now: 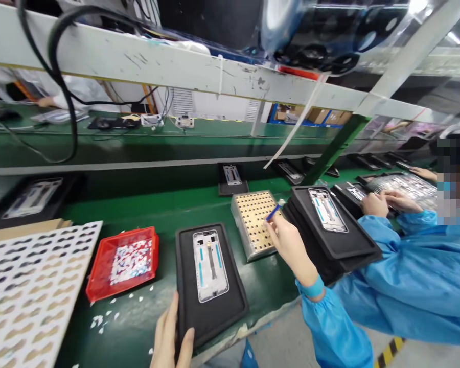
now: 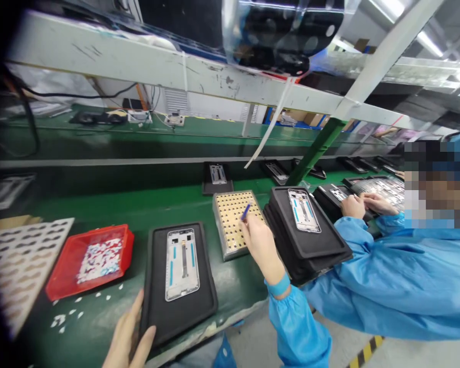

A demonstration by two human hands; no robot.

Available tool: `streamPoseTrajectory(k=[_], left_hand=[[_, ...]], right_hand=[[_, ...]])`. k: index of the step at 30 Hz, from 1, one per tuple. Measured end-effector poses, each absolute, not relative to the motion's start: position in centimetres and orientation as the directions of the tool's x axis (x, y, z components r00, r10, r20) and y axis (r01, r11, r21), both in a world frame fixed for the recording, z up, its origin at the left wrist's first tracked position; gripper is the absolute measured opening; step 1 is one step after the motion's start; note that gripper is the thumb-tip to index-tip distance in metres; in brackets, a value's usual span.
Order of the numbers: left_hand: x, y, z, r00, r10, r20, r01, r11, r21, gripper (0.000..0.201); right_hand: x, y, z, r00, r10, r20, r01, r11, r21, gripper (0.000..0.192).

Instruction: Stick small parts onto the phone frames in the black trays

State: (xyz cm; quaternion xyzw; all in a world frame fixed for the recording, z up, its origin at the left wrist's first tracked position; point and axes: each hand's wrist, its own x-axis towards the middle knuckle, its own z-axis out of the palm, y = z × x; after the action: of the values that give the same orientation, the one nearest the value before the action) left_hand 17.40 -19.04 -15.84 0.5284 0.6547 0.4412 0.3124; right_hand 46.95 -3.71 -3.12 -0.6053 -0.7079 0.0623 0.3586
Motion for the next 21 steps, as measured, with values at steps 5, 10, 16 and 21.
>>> streamPoseTrajectory(k=[5,10,16,21], left_hand=[[17.2,-18.4,-10.4,-0.241,0.958,0.155,0.401,-0.047,0.915,0.043],[18.5,-15.2,-6.2,0.015,0.987,-0.157,-0.187,0.157,0.97,0.047],[18.2,-13.9,-5.9,0.091,0.962,-0.258,-0.331,0.274,0.903,0.046],[17.4,-14.5,-6.3,0.018,0.971,-0.238,-0.312,0.231,0.922,0.039]], right_hand=[[41.3,-9.3,-1.6,0.143,0.949,0.28,0.358,0.214,-0.909,0.04],[35.8,-13.9,-3.1,0.08,0.984,0.157,0.12,0.147,-0.982,0.033],[34.2,-15.4,-5.3,0.046,0.928,0.371,0.199,0.356,-0.913,0.011],[34.7,-15.3,-5.8,-0.224,0.772,0.595,0.326,0.635,-0.7,0.041]])
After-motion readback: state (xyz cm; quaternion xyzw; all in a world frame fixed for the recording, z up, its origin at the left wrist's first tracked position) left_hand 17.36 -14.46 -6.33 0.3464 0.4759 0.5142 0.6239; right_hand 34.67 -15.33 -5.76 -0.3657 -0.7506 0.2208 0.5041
